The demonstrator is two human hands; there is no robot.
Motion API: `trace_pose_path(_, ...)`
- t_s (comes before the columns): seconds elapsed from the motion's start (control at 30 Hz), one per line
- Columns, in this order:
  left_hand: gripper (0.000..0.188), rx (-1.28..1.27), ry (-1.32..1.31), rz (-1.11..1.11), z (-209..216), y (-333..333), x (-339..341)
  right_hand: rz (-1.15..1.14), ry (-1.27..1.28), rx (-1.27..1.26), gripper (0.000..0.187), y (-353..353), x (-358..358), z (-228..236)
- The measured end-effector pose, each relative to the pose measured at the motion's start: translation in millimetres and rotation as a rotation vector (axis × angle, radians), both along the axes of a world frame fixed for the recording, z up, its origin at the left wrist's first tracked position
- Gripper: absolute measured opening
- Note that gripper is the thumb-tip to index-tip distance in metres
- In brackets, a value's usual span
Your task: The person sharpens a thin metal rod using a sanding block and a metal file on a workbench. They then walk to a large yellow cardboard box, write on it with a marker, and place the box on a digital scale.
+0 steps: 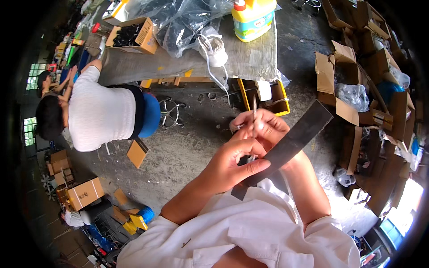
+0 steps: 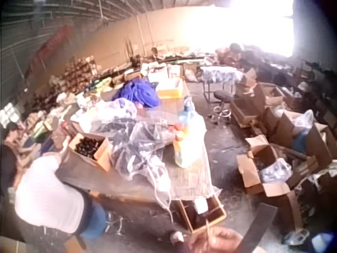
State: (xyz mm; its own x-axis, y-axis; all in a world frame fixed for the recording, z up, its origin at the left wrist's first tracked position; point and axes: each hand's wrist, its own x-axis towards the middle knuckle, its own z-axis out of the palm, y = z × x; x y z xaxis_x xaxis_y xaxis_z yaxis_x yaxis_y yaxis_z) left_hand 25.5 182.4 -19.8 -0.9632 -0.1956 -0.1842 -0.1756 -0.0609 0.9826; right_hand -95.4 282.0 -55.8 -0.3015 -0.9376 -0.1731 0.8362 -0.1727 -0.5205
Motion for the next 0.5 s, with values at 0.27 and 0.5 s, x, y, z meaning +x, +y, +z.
trace_pose_path(0.27,0.007,0.241,-0.045,0.416,-67,-85,-18,-0.356,0.100,0.162,0.023,-23,-64,-14)
trace_pose_path(0.5,0.011,0.004,-0.137,0.295,-129,-86,-78,-0.410,-0.090,0.250,0.023,-27,-84,-8)
